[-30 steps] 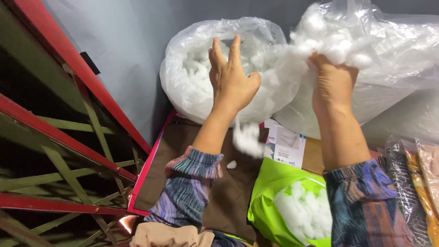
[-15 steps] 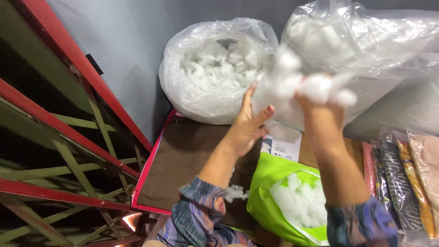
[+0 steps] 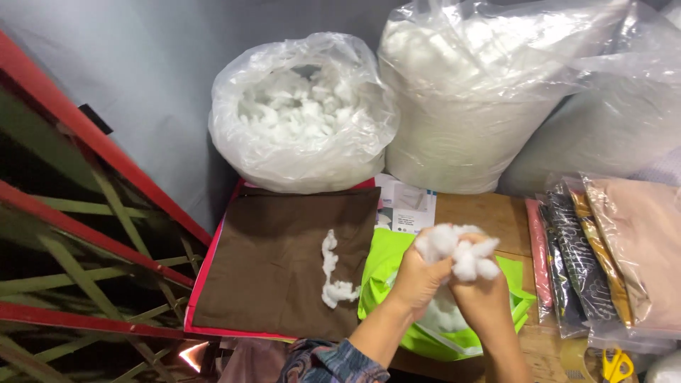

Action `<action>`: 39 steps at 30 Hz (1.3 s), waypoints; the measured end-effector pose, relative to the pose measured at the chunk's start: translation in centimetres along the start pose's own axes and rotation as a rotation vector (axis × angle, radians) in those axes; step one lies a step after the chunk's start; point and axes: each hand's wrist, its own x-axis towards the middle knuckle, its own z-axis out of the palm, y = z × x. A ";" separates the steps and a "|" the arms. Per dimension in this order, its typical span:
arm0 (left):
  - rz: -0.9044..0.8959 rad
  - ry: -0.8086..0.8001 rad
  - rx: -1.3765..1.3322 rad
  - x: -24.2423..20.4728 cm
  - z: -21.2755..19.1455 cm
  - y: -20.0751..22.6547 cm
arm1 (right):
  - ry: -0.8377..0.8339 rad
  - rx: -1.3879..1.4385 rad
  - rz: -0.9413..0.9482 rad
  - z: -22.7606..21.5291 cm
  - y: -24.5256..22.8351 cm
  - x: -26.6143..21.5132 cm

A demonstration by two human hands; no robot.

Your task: The person smooths a lime green pillowcase on a table, then opens it and begins stuffing it with white synthetic filling by hand. They pull clumps of filling from a large bag and push them into the pillowcase, patting the pillow to distribute the material.

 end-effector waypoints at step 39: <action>-0.128 0.140 0.504 0.4 0.7 -3.5 | 0.135 0.377 -0.052 -1.9 12.9 2.1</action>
